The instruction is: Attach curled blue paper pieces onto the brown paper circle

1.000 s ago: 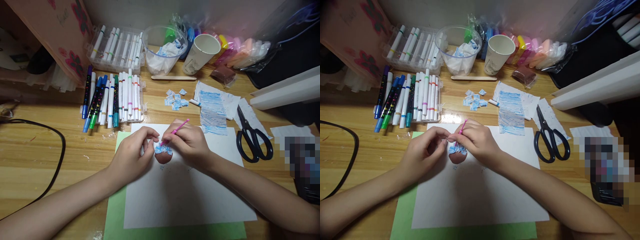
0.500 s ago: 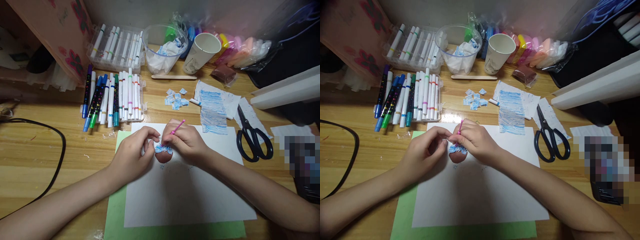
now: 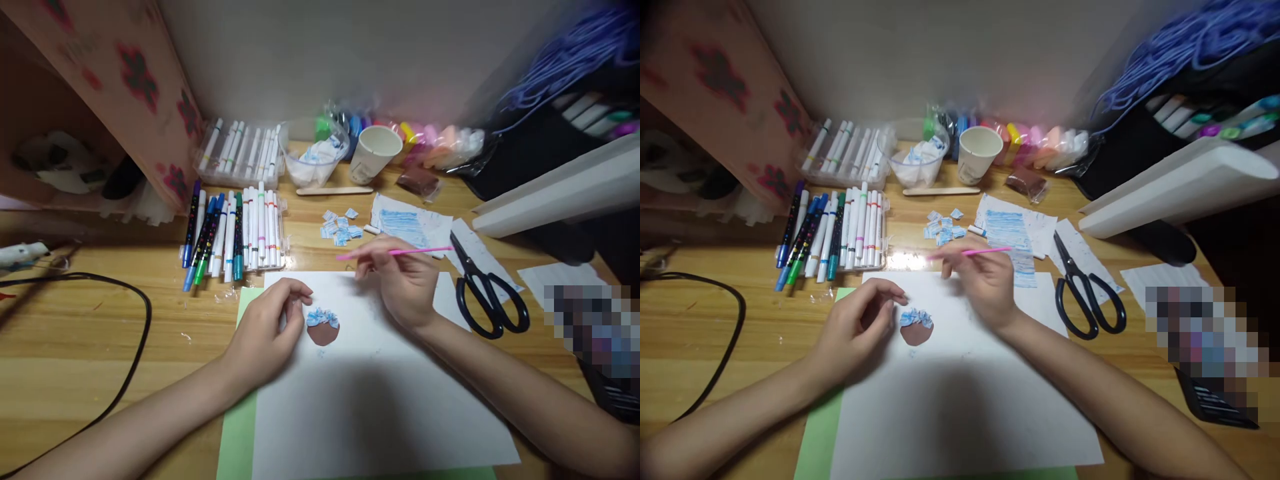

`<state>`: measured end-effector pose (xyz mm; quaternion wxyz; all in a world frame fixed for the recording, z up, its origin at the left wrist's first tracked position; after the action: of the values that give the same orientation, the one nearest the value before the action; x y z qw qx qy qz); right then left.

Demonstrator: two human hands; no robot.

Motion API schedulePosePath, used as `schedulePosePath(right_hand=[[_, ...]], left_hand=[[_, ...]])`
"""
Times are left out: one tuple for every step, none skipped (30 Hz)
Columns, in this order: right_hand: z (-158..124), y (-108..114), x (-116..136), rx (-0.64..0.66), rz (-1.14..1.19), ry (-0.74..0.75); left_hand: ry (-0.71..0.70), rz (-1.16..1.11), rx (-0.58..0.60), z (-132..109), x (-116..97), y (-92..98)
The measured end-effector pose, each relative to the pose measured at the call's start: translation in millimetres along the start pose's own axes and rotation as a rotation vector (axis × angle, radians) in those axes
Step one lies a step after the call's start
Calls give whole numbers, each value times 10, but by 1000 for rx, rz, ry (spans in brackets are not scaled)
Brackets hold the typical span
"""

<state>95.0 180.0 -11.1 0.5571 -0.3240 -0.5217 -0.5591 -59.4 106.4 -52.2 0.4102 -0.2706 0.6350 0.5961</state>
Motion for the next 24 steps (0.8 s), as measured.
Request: schedulePosePath(right_hand=[[53, 106, -38, -60, 7, -13], [107, 187, -69, -98, -10, -17], [158, 234, -90, -111, -58, -12], [208, 232, -116, -85, -137, -13], [246, 202, -137, -37, -207, -5], [270, 167, -151, 7, -268, 8], [280, 123, -155, 52, -320, 30], [277, 75, -146, 91, -367, 62], [266, 28, -134, 124, -410, 95], [251, -16, -122, 150, -449, 128], [235, -53, -112, 168, -486, 160], [221, -80, -105, 177, -519, 190], [211, -95, -100, 175, -549, 219], [203, -100, -96, 165, -575, 248], [197, -99, -92, 151, -598, 276], [194, -95, -90, 136, -616, 301], [192, -86, -89, 121, -628, 319], [195, -74, -91, 107, -635, 327], [200, -59, -94, 93, -637, 327], [207, -46, -96, 82, -636, 323], [212, -42, -98, 82, -632, 318], [216, -47, -101, 91, -626, 315], [218, -60, -107, 109, -618, 312], [220, -77, -115, 130, -610, 309]], left_hand=[[1, -11, -5, 0, -7, 9], [2, -22, -9, 1, -15, 17], [3, -32, -15, 4, -24, 27], [4, -39, -19, 7, -33, 33], [2, -43, -22, 11, -43, 40], [-1, -46, -25, 15, -53, 45], [0, -48, -25, 18, -57, 46], [3, -52, -26, 21, -58, 47], [7, -58, -29, 22, -53, 48], [14, -66, -29, 22, -42, 43], [21, -75, -32, 20, -27, 39], [28, -81, -36, 18, -9, 35], [32, -86, -44, 15, 10, 33], [33, -89, -53, 11, 27, 32], [31, -88, -61, 8, 43, 31], [25, -83, -69, 5, 53, 32], [17, -76, -76, 3, 59, 35], [11, -70, -81, 2, 61, 38], [7, -65, -83, 1, 60, 40], [5, -62, -84, 2, 56, 44], [3, -60, -85, 4, 49, 48], [2, -59, -83, 7, 41, 51], [-1, -59, -82, 11, 32, 54], [-3, -59, -80, 15, 25, 54]])
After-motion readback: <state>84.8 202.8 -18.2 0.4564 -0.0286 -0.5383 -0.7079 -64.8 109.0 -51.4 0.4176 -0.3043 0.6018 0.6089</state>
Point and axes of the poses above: each hand's wrist, its own z-axis towards the middle knuckle, its own y-axis out of the back of the hand, x = y × z, the point moved 10 cm from there along z, towards the middle knuckle, and after that the axes turned 8 degrees about -y, right-handed, at the moved point
